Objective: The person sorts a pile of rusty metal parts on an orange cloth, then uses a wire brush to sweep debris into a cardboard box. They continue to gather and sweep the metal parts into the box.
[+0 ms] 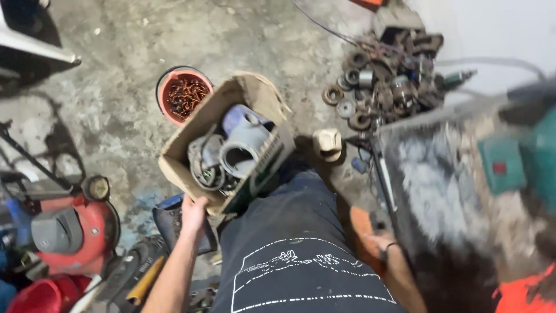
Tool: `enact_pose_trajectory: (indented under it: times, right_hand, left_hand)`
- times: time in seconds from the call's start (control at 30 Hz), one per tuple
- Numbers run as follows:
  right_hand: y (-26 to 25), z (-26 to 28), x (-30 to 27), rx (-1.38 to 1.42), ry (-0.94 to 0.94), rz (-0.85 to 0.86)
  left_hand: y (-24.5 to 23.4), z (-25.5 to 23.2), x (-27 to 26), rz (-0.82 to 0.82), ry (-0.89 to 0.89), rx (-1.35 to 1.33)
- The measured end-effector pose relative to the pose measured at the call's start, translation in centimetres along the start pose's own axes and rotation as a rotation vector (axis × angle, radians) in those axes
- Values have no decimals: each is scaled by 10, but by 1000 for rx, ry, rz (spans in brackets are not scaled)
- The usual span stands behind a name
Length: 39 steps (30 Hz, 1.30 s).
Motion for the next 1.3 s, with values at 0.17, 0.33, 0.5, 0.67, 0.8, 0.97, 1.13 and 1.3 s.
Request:
enact_pose_trajectory:
  times: [0.17,0.33,0.5,0.67,0.8,0.97,1.13,1.3]
  right_hand:
    - [-85,131,52,39,-238,37]
    - [-239,325,54,-154,-368,-154]
    - [-311,454,50,-162,-405,-232]
    - [-325,554,46,-255,-361,-210]
    - [-314,542,65,-414,-282,-283]
    - [-352,570,92,-487,-147,-13]
    - [-343,753,55,-713,9,303]
    - [-309,1046,95,-850,49,166]
  left_hand:
    - [46,-65,78,-207,54,-141]
    - [89,-150,128,-236,21,-300]
    - [114,-191,227,-212,8,-420]
    - [146,-202,404,-310,123,-387]
    - [162,-179,587,-391,163,-238]
    - [174,-136,794,-495,58,109]
    - [159,-81,902,-493,91,-28]
    - [149,-71,961,-623,-191,266]
Point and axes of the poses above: each hand's wrist, its own x-axis towards the middle knuckle, its own y-axis out of the palm, z = x × y, the point moved 1 cm from there along x, towards the middle knuckle, and after that the axes turned 3 degrees about -x, right-handed, at the moved point
